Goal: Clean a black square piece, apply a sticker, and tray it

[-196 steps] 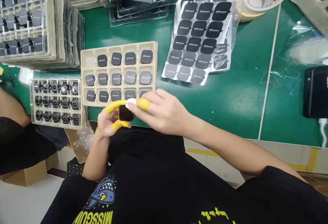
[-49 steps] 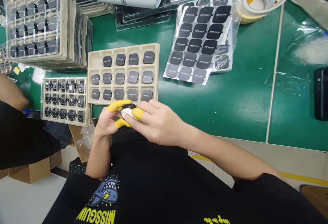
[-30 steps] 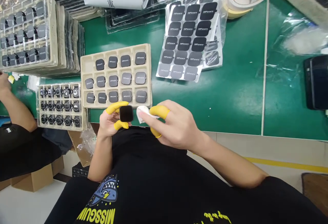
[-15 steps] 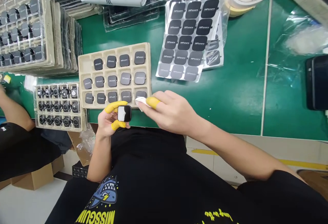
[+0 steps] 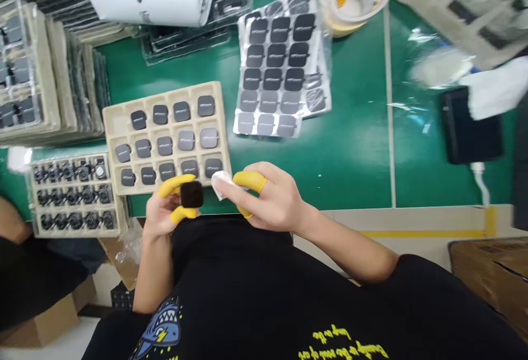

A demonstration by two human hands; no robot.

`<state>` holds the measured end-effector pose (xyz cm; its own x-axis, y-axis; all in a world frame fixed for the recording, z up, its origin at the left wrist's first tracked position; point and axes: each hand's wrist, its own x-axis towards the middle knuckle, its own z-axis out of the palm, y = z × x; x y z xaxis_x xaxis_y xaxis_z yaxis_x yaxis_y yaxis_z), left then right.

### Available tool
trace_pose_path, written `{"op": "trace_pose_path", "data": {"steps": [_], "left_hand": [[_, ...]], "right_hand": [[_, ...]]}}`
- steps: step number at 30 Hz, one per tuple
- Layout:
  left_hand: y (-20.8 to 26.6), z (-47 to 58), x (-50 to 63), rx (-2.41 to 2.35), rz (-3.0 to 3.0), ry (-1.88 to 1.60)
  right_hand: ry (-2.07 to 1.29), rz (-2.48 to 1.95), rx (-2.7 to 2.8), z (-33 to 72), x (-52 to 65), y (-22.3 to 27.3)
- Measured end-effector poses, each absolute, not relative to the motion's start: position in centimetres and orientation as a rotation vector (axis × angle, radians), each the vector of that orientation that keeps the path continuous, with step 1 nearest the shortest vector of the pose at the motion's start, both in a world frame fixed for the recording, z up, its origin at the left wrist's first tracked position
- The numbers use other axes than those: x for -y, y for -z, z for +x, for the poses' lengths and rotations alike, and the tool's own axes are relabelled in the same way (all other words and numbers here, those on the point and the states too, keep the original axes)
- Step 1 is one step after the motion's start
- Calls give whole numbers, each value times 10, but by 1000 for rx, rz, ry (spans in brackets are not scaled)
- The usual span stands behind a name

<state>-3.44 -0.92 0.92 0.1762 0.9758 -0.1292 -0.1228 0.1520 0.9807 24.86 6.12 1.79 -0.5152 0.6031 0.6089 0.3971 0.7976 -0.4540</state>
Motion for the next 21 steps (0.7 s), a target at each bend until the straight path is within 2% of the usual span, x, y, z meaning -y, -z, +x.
{"op": "trace_pose_path", "data": {"steps": [5,10,15,21], "left_hand": [[-7,-42,18,-1190,1039,-1090],[-1,-28,1,-1219,1120,-1113],[-6,-10,-23,-1118,1329,-1019],[-4,-10,-18,-1141,1310,-989]], "right_hand": [[-714,-1205,2087,296,-54,29],[-723,-1551,1646,315,-77,50],[-883,-1590,1304,301,-113,67],[-983,-1542,1166,297,-117,54]]}}
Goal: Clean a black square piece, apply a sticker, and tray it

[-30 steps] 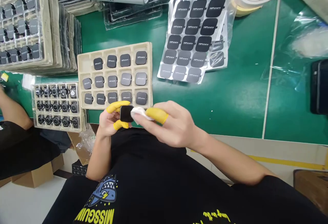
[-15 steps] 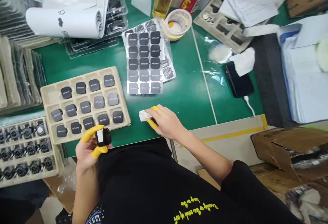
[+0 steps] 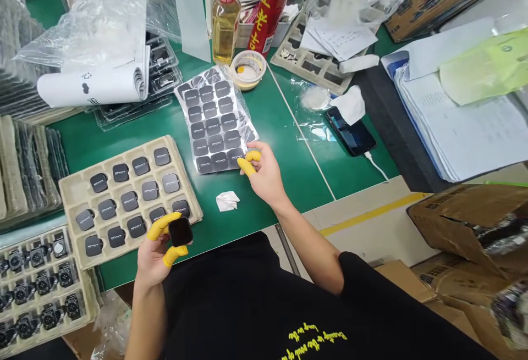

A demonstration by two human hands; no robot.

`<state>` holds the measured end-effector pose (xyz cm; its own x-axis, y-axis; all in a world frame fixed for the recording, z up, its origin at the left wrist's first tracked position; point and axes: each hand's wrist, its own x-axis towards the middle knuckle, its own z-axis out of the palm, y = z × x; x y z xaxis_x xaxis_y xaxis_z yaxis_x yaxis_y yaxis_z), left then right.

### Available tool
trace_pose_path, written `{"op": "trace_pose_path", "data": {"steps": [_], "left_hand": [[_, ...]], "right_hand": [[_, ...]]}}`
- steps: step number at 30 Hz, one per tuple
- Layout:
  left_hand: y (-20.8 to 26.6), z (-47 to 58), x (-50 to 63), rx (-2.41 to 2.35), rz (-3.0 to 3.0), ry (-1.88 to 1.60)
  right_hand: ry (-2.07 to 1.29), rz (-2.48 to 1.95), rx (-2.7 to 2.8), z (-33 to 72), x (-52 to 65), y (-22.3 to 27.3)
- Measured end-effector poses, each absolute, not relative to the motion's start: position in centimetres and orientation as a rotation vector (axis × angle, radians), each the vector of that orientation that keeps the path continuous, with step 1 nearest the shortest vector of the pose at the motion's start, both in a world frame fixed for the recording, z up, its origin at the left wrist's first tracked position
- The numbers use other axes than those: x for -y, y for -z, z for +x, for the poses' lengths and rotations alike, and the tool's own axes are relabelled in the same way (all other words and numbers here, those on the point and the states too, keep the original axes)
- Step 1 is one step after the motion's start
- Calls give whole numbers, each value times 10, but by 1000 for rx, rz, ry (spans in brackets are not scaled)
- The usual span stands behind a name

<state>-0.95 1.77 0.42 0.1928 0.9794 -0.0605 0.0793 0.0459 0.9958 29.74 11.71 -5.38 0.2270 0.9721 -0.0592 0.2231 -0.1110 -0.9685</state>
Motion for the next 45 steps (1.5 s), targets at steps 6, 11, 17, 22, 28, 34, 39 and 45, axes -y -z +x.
{"op": "trace_pose_path", "data": {"steps": [6,11,17,22,28,34,39,45], "left_hand": [[-3,-13,-10,-1206,1230,-974],[-7,-14,-10,-1217,1185,-989],[-7,-16,-10,-1183,1160,-992],[-14,-14,-8,-1094,1124,-1091],[-52,-3,-13,-802,1411,-1193],[-83,14,-19,-530,1664,-1105],[-101,19,6,-550,1699,-1082],[-113,12,31,-675,1855,-854]], "right_hand": [[-966,-1675,1219,313,-122,35],[-726,-1770,1239,325,-130,17],[-778,-1566,1108,329,-140,9],[-931,-1339,1033,323,-130,2],[-1041,-994,1068,307,-78,-29],[-1188,-842,1080,273,-32,-65],[-1170,-823,960,251,-16,-76],[-1332,-786,823,237,2,-88]]}}
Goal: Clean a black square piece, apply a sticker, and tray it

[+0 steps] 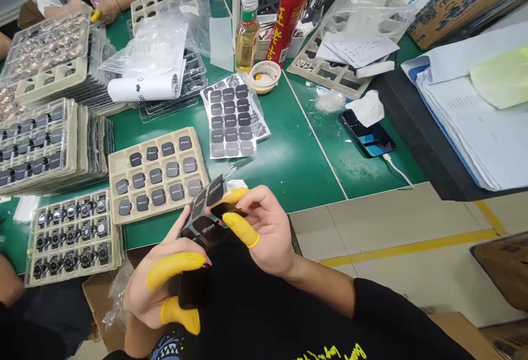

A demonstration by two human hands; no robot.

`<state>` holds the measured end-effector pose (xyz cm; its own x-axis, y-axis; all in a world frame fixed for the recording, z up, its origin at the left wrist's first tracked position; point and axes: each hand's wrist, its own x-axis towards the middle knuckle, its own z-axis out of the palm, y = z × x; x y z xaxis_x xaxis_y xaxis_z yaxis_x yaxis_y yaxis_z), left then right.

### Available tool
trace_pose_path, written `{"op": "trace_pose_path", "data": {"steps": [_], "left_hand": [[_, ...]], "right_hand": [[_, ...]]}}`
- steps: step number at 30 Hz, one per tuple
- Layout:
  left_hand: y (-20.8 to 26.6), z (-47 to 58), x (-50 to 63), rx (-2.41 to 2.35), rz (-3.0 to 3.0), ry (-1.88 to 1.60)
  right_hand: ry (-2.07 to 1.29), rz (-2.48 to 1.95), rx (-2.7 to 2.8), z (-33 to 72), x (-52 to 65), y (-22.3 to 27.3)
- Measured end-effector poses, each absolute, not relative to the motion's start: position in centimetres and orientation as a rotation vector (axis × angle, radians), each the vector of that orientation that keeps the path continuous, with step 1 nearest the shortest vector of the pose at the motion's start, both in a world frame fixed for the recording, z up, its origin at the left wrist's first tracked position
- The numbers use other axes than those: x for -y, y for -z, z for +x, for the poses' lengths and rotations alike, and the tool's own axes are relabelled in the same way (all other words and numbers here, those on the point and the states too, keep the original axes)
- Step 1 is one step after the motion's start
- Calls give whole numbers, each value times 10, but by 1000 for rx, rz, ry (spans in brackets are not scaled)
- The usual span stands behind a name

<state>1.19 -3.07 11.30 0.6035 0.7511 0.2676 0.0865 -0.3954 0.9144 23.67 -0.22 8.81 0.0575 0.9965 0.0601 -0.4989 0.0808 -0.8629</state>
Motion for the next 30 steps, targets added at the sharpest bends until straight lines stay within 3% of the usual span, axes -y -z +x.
{"op": "trace_pose_path", "data": {"steps": [5,11,16,22,26,30], "left_hand": [[-103,15,38,-782,1785,-1082],[-113,8,33,-750,1834,-1112],[-117,-8,20,-729,1894,-942],[-89,-16,29,-747,1705,-1129],[-82,-15,31,-870,1665,-1144],[-81,-14,27,-938,1759,-1107]], "right_hand": [[-1468,-731,911,235,13,-90],[-1045,-994,1311,265,-11,-85],[-1552,-1119,1577,276,-33,-98],[-1613,-1189,1391,257,-27,-78],[-1401,-1080,1663,257,-26,-60],[-904,-897,1978,260,-27,-52]]}}
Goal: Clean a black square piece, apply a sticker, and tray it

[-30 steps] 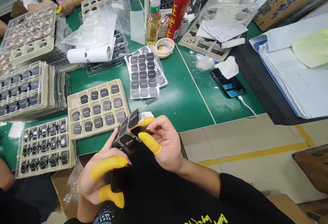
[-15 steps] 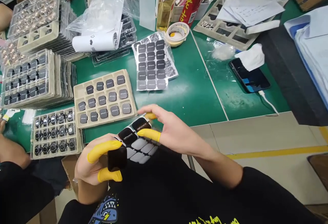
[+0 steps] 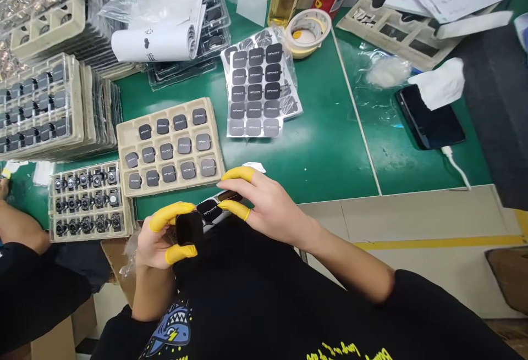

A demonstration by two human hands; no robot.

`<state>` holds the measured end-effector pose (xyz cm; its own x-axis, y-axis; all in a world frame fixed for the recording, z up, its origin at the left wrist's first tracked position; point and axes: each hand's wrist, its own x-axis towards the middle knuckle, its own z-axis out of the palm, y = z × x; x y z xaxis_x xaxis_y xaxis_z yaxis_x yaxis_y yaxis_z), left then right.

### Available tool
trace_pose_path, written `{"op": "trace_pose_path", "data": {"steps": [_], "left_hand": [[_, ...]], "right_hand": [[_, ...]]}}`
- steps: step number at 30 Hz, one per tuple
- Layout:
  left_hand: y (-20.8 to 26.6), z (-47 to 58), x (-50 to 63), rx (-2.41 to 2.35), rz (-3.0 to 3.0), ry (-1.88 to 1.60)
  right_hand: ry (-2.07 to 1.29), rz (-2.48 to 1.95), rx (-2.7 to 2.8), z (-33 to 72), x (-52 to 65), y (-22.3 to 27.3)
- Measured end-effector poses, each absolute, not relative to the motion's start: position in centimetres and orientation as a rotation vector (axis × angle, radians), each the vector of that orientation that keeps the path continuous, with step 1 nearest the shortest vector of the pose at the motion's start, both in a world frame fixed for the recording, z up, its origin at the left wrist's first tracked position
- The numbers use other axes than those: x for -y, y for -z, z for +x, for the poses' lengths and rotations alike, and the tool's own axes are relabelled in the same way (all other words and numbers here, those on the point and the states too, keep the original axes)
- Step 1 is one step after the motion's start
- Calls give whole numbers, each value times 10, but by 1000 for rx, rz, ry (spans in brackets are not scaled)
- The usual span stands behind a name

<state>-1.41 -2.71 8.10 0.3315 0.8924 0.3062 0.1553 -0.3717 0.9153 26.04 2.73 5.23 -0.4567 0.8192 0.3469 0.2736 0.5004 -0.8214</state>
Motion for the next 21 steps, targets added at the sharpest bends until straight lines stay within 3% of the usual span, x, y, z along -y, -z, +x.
{"op": "trace_pose_path", "data": {"steps": [4,9,21], "left_hand": [[-71,-10,30,-997,1686,-1132],[-55,-6,39,-1011,1467,-1148],[-50,-3,44,-949,987,-1290]], "right_hand": [[-520,-886,2098,263,-26,-48],[-376,-842,2140,267,-27,-39],[-612,-702,2019,262,-32,-24]]}}
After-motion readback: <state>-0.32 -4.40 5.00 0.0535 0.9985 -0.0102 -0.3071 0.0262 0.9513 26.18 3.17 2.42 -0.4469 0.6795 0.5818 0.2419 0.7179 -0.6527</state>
